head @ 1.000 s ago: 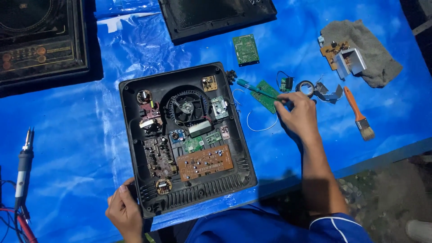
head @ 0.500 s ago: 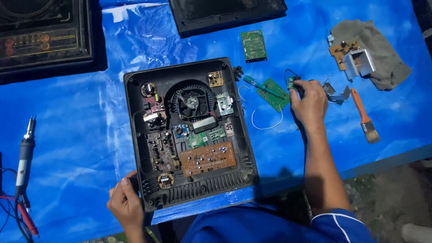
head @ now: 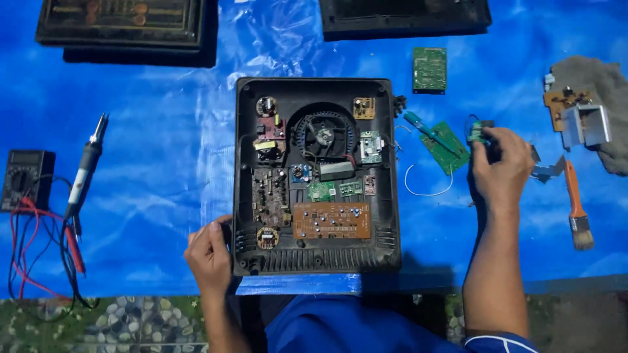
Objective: Placing and aligning multiple small circuit boards into the internal chassis of an induction cooker.
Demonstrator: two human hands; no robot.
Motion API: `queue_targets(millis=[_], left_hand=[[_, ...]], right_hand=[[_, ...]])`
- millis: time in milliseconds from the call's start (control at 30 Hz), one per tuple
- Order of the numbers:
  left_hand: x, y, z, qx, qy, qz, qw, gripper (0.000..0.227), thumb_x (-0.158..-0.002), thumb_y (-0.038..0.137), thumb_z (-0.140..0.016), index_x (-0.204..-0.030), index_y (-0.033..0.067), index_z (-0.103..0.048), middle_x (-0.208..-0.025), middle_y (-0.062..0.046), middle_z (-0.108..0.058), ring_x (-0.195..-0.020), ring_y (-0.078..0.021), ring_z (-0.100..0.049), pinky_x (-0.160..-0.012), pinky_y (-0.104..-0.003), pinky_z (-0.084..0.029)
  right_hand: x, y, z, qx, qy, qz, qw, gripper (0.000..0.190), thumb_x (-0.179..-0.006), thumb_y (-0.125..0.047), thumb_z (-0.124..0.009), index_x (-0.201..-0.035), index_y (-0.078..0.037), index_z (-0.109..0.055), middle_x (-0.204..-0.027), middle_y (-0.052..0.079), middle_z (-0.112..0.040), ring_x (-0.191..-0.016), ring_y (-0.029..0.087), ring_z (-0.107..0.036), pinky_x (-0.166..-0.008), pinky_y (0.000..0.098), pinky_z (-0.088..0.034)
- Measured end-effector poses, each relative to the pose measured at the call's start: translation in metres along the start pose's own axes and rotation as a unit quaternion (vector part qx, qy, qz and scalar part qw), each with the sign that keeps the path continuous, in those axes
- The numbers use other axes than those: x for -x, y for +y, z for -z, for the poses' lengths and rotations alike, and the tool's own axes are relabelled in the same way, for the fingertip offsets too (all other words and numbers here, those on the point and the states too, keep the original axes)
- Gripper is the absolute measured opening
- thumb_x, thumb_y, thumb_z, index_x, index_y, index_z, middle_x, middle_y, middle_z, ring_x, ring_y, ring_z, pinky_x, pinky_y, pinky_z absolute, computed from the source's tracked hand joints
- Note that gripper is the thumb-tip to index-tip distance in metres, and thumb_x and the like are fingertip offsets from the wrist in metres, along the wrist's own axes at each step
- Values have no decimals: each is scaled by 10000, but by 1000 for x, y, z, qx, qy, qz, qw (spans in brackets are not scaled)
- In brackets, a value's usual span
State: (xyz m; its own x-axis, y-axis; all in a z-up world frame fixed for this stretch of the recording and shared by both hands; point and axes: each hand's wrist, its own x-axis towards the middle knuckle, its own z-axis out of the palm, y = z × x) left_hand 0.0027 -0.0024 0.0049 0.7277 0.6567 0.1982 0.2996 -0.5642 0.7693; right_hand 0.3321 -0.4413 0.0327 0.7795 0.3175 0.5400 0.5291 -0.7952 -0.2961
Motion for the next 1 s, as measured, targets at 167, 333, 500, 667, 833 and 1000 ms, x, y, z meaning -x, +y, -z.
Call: queue_targets(millis=[167,333,500,667,833,1000], left_hand=[[2,2,3,-16,-8,2,1000,414,-1163,266,-408,-1099,130,-794,-872,-21,-723,-869,-248,-673,-854,-401,-418],[4,-4,0,-14,-7,22,1000,402,-1175,261,-420,-1134,108,-790,-789,-22,-661,-751,-215,-601,-864,-392,-403],[4,-7,0,-15,-7,19,1000,389,-1173,241,-426,-1148,100,-788,-844,-25,-700,-771,-209,-607,-848,-382,-389],[5,-11,-2,-13,-7,20,1000,390,-1173,242,-424,-1149,105,-788,-804,-25,-673,-764,-214,-599,-854,-390,-390],[6,-2,0,-7,-1,19,1000,396,-1178,251,-424,-1163,90,-785,-692,-26,-563,-677,-212,-511,-819,-393,-376],[4,13,5,13,28,33,999,368,-1189,257,-420,-1240,120,-758,-901,27,-725,-562,-100,-453,-777,-344,-421]], right_hand=[[-2,-11,12,7,11,1,1000,297,-999,-58,-756,-1277,42,-732,-1286,272,-652,-1193,448,-600,-996,567,-469],[3,-25,16,-37,-46,-50,997,208,-1010,-157,-750,-1185,-45,-746,-1207,194,-669,-1119,407,-619,-926,576,-496],[3,-24,14,-38,-27,-32,998,117,-1019,-42,-726,-1124,-9,-768,-1111,178,-708,-1062,356,-657,-874,498,-528],[-11,-40,31,-90,41,-59,993,163,-1054,27,-654,-1150,0,-784,-1137,191,-728,-1025,326,-695,-827,429,-583],[-18,-54,53,-162,96,-77,979,130,-1109,-38,-708,-1220,28,-714,-1201,210,-658,-1084,349,-658,-924,460,-599],[-19,-59,69,-211,184,-43,959,114,-1160,-52,-661,-1231,32,-627,-1207,230,-622,-1170,417,-634,-1023,561,-620]])
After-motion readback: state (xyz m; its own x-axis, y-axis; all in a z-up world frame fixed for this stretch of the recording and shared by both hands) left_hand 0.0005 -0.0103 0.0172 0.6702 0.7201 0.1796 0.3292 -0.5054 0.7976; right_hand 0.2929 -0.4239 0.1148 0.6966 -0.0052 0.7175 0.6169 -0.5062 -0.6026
